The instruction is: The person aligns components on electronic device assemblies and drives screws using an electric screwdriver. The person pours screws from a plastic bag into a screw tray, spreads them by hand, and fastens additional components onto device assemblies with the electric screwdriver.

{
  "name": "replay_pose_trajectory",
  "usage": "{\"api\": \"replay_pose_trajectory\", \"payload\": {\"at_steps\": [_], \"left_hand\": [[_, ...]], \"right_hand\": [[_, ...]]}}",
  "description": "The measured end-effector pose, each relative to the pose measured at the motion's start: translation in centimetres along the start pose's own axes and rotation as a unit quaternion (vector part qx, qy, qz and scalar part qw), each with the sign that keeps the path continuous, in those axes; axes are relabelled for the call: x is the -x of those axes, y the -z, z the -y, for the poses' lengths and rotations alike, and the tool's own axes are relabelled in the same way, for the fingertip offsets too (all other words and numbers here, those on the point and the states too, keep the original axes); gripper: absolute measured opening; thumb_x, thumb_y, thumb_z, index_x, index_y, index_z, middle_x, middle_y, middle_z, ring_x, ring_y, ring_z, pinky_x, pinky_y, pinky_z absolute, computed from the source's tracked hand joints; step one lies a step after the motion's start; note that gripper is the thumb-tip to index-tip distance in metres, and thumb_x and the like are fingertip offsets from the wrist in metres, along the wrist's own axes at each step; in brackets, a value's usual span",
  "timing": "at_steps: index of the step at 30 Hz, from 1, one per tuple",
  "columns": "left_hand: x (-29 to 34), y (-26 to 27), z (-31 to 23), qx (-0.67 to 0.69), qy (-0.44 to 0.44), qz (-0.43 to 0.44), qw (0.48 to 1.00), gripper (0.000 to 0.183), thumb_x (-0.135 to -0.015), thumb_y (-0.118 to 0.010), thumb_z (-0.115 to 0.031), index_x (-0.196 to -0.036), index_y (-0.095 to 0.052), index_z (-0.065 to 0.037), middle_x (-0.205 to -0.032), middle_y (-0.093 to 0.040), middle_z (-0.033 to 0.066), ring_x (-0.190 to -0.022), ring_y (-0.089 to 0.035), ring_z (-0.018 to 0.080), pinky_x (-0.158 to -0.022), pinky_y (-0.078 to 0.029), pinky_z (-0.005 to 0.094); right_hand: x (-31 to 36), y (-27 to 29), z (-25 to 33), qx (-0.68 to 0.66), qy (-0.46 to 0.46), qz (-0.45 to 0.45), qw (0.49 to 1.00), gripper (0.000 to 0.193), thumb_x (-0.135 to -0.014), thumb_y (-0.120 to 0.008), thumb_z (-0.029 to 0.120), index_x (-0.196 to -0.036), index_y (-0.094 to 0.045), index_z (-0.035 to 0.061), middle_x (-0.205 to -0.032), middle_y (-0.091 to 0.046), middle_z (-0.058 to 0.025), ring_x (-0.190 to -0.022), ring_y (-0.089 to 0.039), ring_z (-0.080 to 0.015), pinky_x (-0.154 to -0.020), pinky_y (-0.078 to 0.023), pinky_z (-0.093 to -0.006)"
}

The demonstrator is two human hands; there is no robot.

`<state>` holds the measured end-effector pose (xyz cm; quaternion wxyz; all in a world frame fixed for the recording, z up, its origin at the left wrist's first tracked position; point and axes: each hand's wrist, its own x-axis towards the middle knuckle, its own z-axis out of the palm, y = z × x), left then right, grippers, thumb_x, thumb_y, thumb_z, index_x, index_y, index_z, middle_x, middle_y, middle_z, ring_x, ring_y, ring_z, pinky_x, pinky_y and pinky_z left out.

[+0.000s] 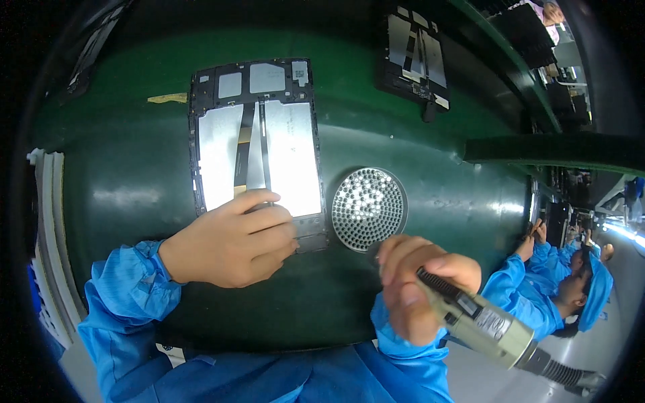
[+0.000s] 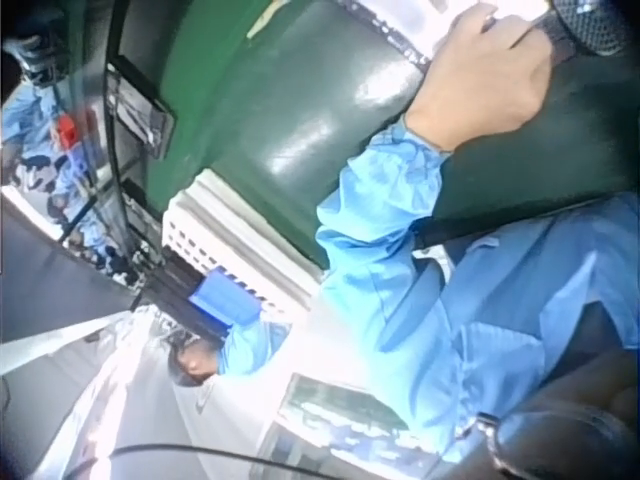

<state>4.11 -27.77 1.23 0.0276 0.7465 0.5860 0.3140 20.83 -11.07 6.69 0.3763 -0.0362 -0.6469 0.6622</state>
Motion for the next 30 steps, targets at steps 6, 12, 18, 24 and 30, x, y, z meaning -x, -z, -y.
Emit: {"api": "replay_pose_trajectory", "payload": {"at_steps": [6, 12, 18, 24, 30], "left_hand": [[-0.1, 0.3, -0.1, 0.032, 0.009, -0.009, 0.999, 0.025, -0.067, -0.075, -0.009, -0.088, -0.065, 0.001, -0.092, -0.059, 0.0105, -0.095, -0.058, 0.027, -0.091, -0.047, 0.0435], [-0.7, 0.5, 0.0, 0.075, 0.022, -0.017, 0.997, 0.025, -0.067, -0.076, -0.01, -0.086, -0.064, 0.0, -0.091, -0.058, 0.0106, -0.095, -0.059, 0.0271, -0.091, -0.047, 0.0453], [-1.1, 0.5, 0.0, 0.07, 0.013, -0.003, 0.997, 0.023, -0.067, -0.077, -0.01, -0.083, -0.063, -0.001, -0.09, -0.058, 0.01, -0.096, -0.059, 0.0275, -0.09, -0.048, 0.0452], [-1.2, 0.5, 0.1, 0.073, 0.004, 0.005, 0.997, 0.022, -0.066, -0.077, -0.011, -0.078, -0.062, -0.002, -0.09, -0.058, 0.01, -0.096, -0.059, 0.0289, -0.089, -0.048, 0.0456], [-1.3, 0.6, -0.6, 0.03, 0.022, 0.006, 0.999, 0.023, -0.064, -0.078, -0.012, -0.077, -0.061, -0.003, -0.093, -0.058, 0.0112, -0.1, -0.058, 0.0309, -0.092, -0.047, 0.0486]], "right_hand": [[0.4, 4.3, 0.1, 0.031, 0.019, -0.015, 0.999, 0.037, -0.078, -0.057, 0.005, -0.113, -0.046, 0.0047, -0.067, -0.051, -0.0095, -0.058, -0.049, -0.0204, -0.061, -0.043, -0.0377], [0.4, 5.5, -0.1, 0.057, 0.026, -0.018, 0.998, 0.036, -0.08, -0.058, 0.009, -0.115, -0.047, 0.0053, -0.066, -0.048, -0.0072, -0.057, -0.048, -0.0184, -0.061, -0.042, -0.0364], [0.8, 6.2, -0.4, 0.06, 0.036, -0.026, 0.997, 0.036, -0.081, -0.06, 0.01, -0.114, -0.047, 0.0053, -0.065, -0.048, -0.0064, -0.056, -0.048, -0.0183, -0.059, -0.042, -0.0364], [0.9, 7.0, -0.4, 0.056, 0.046, -0.034, 0.997, 0.035, -0.082, -0.064, 0.008, -0.112, -0.048, 0.0042, -0.065, -0.051, -0.0064, -0.056, -0.051, -0.0191, -0.059, -0.044, -0.0358], [0.5, 8.1, -0.3, 0.079, 0.047, -0.033, 0.995, 0.036, -0.079, -0.061, 0.01, -0.113, -0.05, 0.0043, -0.064, -0.049, -0.0062, -0.056, -0.048, -0.0183, -0.06, -0.042, -0.0361]]}}
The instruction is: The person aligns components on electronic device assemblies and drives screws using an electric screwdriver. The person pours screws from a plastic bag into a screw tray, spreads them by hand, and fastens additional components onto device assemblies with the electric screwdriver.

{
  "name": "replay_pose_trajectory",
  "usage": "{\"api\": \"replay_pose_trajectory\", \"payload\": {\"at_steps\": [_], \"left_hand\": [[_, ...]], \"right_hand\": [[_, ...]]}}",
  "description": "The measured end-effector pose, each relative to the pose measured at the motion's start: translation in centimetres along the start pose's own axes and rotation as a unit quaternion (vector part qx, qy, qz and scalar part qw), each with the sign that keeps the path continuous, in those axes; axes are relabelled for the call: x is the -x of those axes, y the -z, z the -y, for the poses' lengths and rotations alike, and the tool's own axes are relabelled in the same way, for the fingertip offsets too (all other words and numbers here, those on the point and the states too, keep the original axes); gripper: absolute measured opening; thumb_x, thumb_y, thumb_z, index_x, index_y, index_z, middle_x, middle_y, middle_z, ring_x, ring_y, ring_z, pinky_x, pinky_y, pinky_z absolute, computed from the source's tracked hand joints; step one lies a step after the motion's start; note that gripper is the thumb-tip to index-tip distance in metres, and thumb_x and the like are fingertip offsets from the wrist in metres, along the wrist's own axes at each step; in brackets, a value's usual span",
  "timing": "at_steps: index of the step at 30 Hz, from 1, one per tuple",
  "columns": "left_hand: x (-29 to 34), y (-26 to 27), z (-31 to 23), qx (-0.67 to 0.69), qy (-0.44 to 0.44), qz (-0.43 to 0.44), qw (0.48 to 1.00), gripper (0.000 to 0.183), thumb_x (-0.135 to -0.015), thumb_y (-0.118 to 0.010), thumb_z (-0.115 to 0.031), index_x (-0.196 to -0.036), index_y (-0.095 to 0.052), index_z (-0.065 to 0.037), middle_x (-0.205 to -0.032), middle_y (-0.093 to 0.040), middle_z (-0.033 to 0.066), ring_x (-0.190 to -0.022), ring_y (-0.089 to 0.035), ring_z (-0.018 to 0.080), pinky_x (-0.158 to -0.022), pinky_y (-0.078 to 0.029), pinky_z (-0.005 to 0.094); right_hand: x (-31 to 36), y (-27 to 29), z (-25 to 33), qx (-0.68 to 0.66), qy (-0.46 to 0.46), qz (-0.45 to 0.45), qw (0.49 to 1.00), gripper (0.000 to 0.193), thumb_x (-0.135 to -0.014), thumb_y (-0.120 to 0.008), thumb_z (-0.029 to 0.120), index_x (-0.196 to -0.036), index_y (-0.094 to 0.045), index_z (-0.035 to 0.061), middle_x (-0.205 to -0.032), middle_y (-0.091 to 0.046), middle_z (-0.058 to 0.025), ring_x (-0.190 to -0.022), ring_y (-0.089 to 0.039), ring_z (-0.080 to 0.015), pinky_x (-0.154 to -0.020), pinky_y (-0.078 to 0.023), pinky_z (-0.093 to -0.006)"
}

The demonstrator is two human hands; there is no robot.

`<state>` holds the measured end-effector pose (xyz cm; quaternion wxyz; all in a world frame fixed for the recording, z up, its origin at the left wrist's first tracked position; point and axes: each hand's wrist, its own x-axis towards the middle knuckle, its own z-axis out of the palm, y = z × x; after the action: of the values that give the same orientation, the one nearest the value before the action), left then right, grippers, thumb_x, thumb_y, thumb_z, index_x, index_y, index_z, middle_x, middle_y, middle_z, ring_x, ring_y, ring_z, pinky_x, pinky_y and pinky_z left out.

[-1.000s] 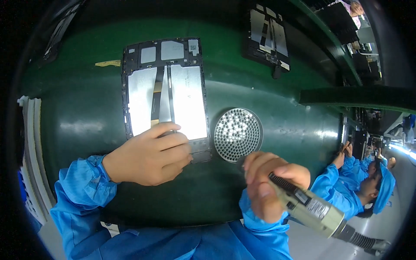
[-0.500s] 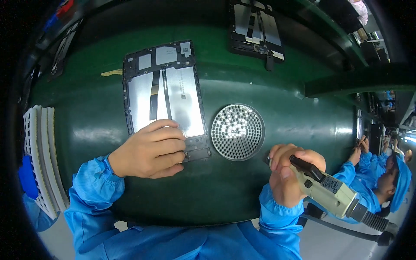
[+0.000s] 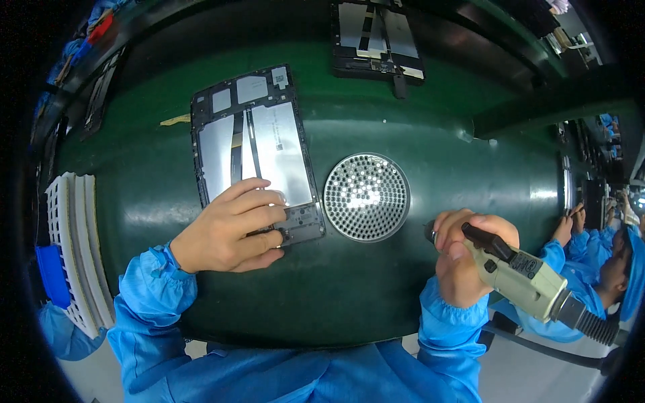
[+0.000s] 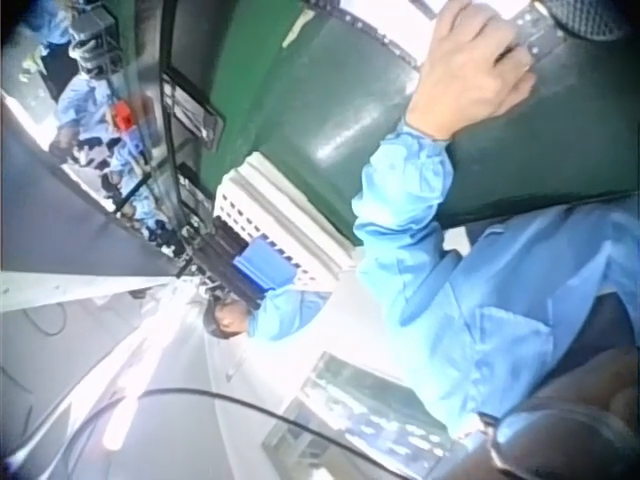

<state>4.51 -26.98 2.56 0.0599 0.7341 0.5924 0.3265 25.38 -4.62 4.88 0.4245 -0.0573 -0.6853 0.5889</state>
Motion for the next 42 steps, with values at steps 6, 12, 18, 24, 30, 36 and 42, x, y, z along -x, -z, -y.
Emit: {"api": "replay_pose_trajectory", "payload": {"at_steps": [6, 12, 18, 24, 30, 36, 42], "left_hand": [[1.8, 0.3, -3.2, -0.113, 0.102, 0.026, 0.988, 0.042, -0.067, -0.078, -0.016, -0.105, -0.063, -0.005, -0.115, -0.055, 0.0162, -0.116, -0.05, 0.0386, -0.101, -0.037, 0.058], [3.8, -0.8, -4.1, -0.265, 0.241, 0.019, 0.933, 0.056, -0.071, -0.076, -0.022, -0.121, -0.056, -0.007, -0.129, -0.048, 0.0195, -0.123, -0.041, 0.0478, -0.098, -0.036, 0.0608], [3.7, 3.1, 4.8, -0.32, 0.307, -0.063, 0.894, 0.049, -0.076, -0.068, -0.018, -0.121, -0.055, -0.003, -0.13, -0.047, 0.0214, -0.125, -0.041, 0.0461, -0.098, -0.041, 0.0486], [-0.4, 8.2, 14.2, -0.454, 0.417, -0.002, 0.788, 0.058, -0.068, -0.06, -0.008, -0.124, -0.048, 0.004, -0.138, -0.039, 0.0198, -0.133, -0.032, 0.0381, -0.104, -0.026, 0.0645], [-10.9, 1.1, 14.9, -0.21, 0.196, -0.029, 0.957, 0.074, -0.07, -0.076, -0.029, -0.133, -0.045, -0.003, -0.138, -0.037, 0.0269, -0.131, -0.035, 0.0425, -0.108, -0.035, 0.0434], [-15.7, 0.4, 16.2, -0.341, 0.159, 0.042, 0.926, 0.052, -0.069, -0.068, -0.012, -0.118, -0.053, -0.007, -0.115, -0.055, 0.0175, -0.108, -0.056, 0.0379, -0.075, -0.054, 0.0447], [-13.3, 0.4, 12.6, -0.444, 0.19, -0.083, 0.872, 0.038, -0.072, -0.061, -0.006, -0.109, -0.056, -0.007, -0.106, -0.06, 0.0126, -0.104, -0.06, 0.0307, -0.07, -0.053, 0.0401]], "right_hand": [[-0.2, 1.0, -0.2, -0.013, 0.016, -0.015, 1.0, 0.036, -0.083, -0.063, 0.009, -0.115, -0.048, 0.0047, -0.064, -0.05, -0.0062, -0.057, -0.05, -0.0177, -0.061, -0.044, -0.035], [-0.6, 2.4, 0.4, -0.015, -0.04, -0.06, 0.997, 0.068, -0.077, -0.068, 0.026, -0.133, -0.039, 0.0019, -0.076, -0.058, -0.0116, -0.071, -0.058, -0.0231, -0.076, -0.047, -0.0396], [-1.7, 4.2, 0.3, 0.068, -0.123, -0.051, 0.989, 0.057, -0.079, -0.066, 0.021, -0.128, -0.046, 0.0007, -0.091, -0.062, -0.0134, -0.088, -0.06, -0.0251, -0.089, -0.045, -0.0413], [-2.8, 4.7, -0.2, 0.051, -0.153, -0.044, 0.986, 0.053, -0.079, -0.064, 0.015, -0.128, -0.047, -0.0006, -0.115, -0.059, -0.0178, -0.106, -0.058, -0.0281, -0.096, -0.043, -0.0407], [-2.7, 4.9, -0.6, 0.045, -0.144, -0.051, 0.987, 0.055, -0.078, -0.067, 0.016, -0.128, -0.047, -0.0008, -0.111, -0.06, -0.0174, -0.099, -0.06, -0.0259, -0.09, -0.045, -0.0376], [-2.6, 5.0, -1.4, 0.043, -0.144, -0.078, 0.986, 0.048, -0.075, -0.059, 0.002, -0.122, -0.049, -0.0019, -0.086, -0.059, -0.0085, -0.082, -0.057, -0.0188, -0.074, -0.046, -0.0309], [-2.2, 4.9, -1.2, 0.015, -0.14, -0.066, 0.988, 0.048, -0.074, -0.057, 0.0, -0.122, -0.05, -0.002, -0.083, -0.059, -0.0078, -0.081, -0.057, -0.0184, -0.077, -0.047, -0.0321]]}}
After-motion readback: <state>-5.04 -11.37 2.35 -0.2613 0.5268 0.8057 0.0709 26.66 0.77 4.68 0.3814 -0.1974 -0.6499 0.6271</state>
